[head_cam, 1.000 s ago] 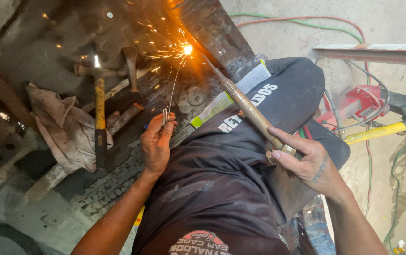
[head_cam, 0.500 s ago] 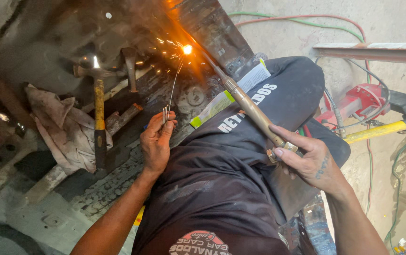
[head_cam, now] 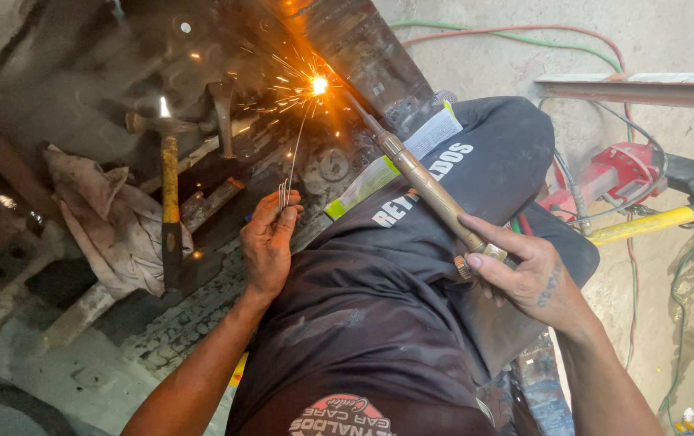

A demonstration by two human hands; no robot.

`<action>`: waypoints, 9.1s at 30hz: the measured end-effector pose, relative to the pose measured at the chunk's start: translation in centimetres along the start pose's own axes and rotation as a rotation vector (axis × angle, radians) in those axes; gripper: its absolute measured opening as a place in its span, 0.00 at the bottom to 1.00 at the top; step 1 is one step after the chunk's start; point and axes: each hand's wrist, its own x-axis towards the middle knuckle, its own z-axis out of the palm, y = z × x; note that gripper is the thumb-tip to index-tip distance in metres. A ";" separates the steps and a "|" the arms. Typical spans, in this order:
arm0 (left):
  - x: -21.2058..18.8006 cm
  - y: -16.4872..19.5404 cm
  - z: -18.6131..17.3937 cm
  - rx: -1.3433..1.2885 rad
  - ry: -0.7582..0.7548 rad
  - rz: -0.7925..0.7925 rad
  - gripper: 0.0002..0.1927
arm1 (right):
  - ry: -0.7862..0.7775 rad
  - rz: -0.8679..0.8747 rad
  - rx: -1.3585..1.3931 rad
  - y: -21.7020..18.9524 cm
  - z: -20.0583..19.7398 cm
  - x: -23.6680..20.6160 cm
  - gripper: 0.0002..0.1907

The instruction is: The person welds a car frame using a welding torch and filler wire, then uses a hammer to tap the welded area. The person is sitting on the floor during the task.

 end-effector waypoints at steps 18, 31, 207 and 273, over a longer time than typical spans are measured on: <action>0.5 -0.7 0.1 -0.054 -0.004 0.041 0.11 | 0.005 -0.085 -0.141 -0.5 0.4 0.1 0.29; 1.1 -1.2 0.1 -0.025 -0.003 0.048 0.12 | 0.012 -0.094 -0.104 -0.4 0.4 0.1 0.29; 1.9 -0.7 1.1 0.006 -0.015 -0.002 0.12 | -0.012 -0.104 -0.095 -0.7 0.3 0.5 0.29; 2.4 -1.4 1.6 -0.082 0.003 0.027 0.10 | -0.019 -0.141 -0.099 -0.6 0.6 0.5 0.28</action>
